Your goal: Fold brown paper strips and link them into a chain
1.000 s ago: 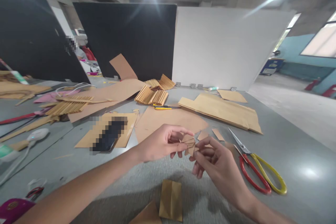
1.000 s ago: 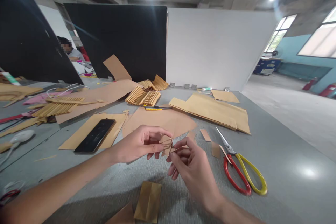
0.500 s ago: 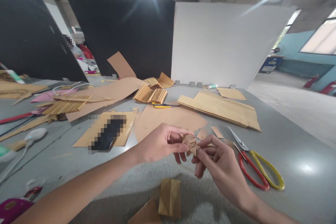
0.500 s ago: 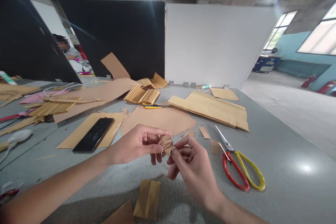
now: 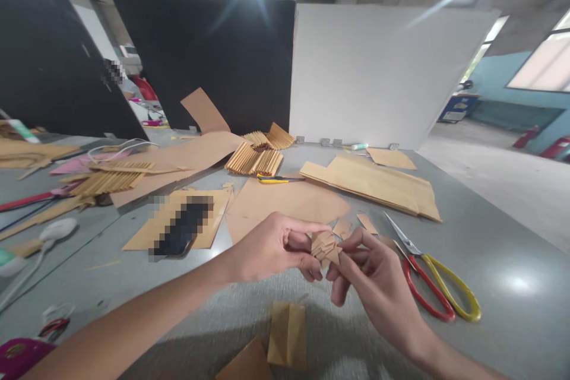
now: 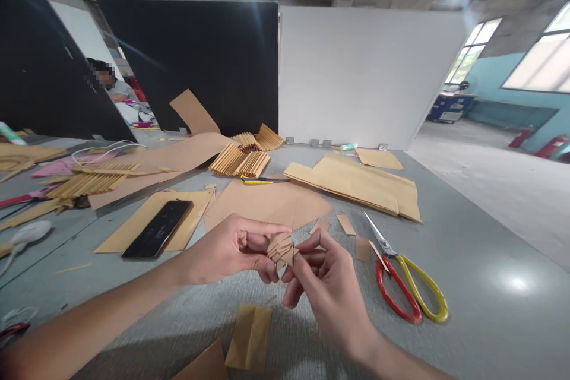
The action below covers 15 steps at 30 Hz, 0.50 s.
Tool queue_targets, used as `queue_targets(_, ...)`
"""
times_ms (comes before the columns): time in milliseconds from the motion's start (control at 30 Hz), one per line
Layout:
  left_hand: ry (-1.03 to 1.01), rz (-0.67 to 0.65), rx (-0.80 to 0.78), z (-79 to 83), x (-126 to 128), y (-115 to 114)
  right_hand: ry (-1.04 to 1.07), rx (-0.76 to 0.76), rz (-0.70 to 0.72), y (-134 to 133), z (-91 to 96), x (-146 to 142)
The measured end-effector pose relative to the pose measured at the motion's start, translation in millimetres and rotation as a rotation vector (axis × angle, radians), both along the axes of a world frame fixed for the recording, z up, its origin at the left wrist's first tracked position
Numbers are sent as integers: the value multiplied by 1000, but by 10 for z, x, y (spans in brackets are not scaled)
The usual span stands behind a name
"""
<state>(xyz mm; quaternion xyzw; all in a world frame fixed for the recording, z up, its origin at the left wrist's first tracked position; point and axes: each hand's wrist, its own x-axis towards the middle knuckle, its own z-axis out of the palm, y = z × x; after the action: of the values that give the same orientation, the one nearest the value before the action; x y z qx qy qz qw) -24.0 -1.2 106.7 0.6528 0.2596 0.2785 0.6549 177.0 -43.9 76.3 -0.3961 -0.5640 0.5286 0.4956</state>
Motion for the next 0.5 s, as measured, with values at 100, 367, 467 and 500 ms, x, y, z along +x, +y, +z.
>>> queue_targets(100,4,-4,-8,-3,5,-8,-10,12,16,-3,-2,7)
queue_targets(367,8,4,-10,6,40,-11,-28,-8,2,7,22,-13)
queue_targets(467,7,0,19,30,52,-22,-18,-17,-22,31,-3,-20)
queue_targets(500,11,6,42,37,53,-27,-15,-17,-26,41,-16,-21)
